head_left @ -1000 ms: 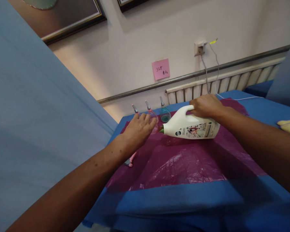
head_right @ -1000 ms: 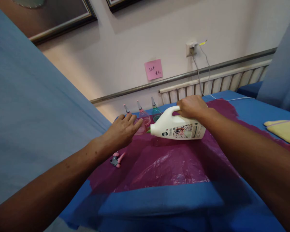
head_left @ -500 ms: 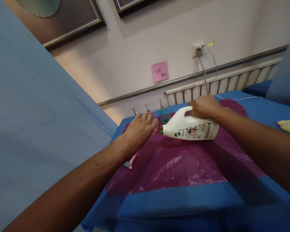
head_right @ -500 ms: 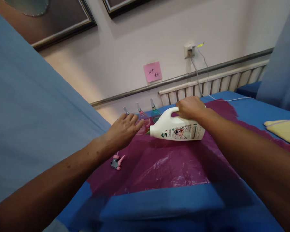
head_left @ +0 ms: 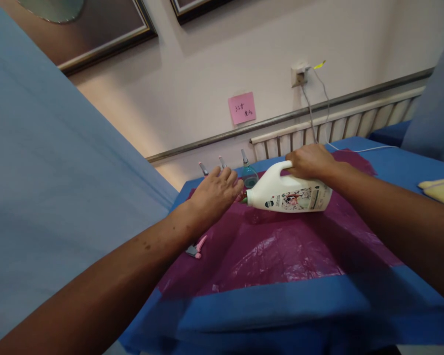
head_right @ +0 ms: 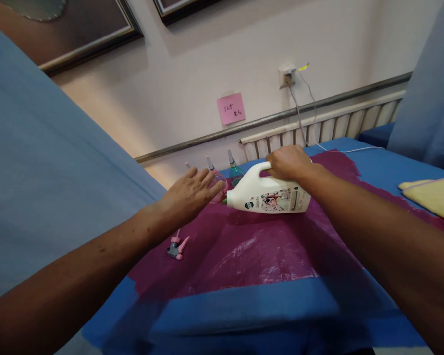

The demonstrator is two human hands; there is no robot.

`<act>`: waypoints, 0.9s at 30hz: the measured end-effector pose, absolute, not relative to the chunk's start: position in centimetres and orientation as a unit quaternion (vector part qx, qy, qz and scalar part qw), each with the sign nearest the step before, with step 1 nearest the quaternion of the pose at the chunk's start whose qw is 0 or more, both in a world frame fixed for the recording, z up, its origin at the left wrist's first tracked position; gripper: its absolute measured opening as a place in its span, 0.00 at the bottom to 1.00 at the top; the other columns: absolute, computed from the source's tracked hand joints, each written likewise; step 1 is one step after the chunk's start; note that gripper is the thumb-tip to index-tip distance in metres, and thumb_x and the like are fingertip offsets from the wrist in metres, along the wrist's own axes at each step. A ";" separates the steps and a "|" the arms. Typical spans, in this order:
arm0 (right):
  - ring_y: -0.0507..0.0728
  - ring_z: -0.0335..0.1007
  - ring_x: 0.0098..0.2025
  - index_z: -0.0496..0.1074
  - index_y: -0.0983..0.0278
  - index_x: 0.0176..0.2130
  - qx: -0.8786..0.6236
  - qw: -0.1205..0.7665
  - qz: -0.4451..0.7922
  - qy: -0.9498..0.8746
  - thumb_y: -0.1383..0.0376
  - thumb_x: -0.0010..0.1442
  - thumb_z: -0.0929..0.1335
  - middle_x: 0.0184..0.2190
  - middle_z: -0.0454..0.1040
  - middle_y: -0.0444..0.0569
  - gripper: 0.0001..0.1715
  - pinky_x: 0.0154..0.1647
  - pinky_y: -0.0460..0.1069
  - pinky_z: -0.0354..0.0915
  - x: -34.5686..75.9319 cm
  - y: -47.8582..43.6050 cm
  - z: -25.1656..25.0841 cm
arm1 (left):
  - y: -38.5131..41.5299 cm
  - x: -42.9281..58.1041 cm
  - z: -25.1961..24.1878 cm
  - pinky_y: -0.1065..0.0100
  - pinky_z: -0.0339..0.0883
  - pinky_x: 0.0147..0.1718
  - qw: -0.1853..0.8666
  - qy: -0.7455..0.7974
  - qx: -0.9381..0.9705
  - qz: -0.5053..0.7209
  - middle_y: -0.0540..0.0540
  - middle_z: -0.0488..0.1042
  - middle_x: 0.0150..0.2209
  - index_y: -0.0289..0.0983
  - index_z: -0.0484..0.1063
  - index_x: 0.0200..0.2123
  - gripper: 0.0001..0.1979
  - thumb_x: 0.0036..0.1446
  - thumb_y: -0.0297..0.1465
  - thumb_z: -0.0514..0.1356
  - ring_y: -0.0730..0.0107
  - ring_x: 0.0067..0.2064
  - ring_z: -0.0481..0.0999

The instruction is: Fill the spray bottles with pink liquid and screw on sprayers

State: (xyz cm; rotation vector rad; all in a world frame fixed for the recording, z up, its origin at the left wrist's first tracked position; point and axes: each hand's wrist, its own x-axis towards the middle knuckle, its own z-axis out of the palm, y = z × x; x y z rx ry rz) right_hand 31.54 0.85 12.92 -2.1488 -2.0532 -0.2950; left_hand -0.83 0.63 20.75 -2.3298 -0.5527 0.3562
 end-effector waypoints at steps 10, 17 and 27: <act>0.70 0.79 0.45 0.87 0.57 0.53 -0.723 0.077 -0.081 -0.682 0.39 0.70 0.66 0.46 0.86 0.61 0.33 0.42 0.57 0.60 31.7 0.8 13.3 | 0.4 0.1 21.6 0.49 0.61 0.59 0.366 -0.211 -0.894 0.148 0.35 0.76 0.56 0.38 0.75 0.64 0.20 0.73 0.22 0.58 0.44 0.58 0.73; 0.69 0.79 0.44 0.87 0.55 0.52 -0.722 0.081 -0.086 -0.681 0.40 0.70 0.66 0.45 0.86 0.59 0.30 0.41 0.57 0.60 32.1 0.8 13.3 | 1.5 -1.3 21.1 0.48 0.61 0.61 0.365 -0.218 -0.897 0.120 0.33 0.75 0.60 0.38 0.72 0.67 0.24 0.70 0.21 0.58 0.43 0.61 0.73; 0.71 0.78 0.43 0.87 0.57 0.53 -0.733 0.097 -0.078 -0.668 0.39 0.70 0.66 0.45 0.86 0.62 0.32 0.41 0.59 0.60 33.1 0.7 12.8 | 2.3 -4.0 19.1 0.48 0.66 0.62 0.337 -0.296 -0.892 0.063 0.33 0.72 0.69 0.42 0.62 0.74 0.39 0.61 0.22 0.63 0.43 0.66 0.71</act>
